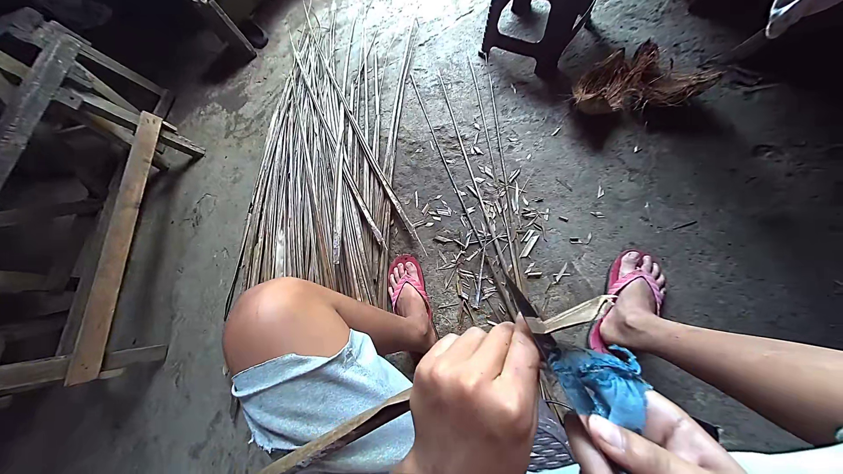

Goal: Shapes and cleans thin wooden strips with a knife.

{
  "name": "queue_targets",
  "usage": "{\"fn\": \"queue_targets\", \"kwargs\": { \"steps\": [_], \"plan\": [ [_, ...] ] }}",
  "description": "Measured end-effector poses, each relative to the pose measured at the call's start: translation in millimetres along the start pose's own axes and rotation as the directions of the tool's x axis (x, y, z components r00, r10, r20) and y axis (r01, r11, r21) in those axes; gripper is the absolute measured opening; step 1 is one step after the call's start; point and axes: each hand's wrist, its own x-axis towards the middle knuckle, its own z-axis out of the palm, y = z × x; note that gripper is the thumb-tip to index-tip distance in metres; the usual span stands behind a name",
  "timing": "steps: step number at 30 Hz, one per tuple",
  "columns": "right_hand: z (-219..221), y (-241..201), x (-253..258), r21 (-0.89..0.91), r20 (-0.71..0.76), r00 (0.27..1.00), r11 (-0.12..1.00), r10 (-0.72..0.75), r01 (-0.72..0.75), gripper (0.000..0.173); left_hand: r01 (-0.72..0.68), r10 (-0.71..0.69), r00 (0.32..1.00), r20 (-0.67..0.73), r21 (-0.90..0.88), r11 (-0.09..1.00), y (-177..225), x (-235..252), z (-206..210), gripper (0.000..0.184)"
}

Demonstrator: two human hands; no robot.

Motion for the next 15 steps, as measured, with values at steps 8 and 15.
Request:
{"fn": "queue_targets", "kwargs": {
  "steps": [8, 15],
  "plan": [
    [-0.9, 3.4, 13.1, -0.04, -0.058, 0.998, 0.999, -0.005, 0.002, 0.023, 0.018, -0.018, 1.0, 0.003, 0.027, 0.999, -4.5, -5.9, 4.3, 0.021],
    [-6.2, 6.2, 18.9, 0.003, -0.039, 0.999, 1.0, 0.029, -0.029, 0.022, 0.032, -0.032, 0.999, 0.006, 0.009, 0.999, -6.6, -8.6, 5.1, 0.022]
  ]
}}
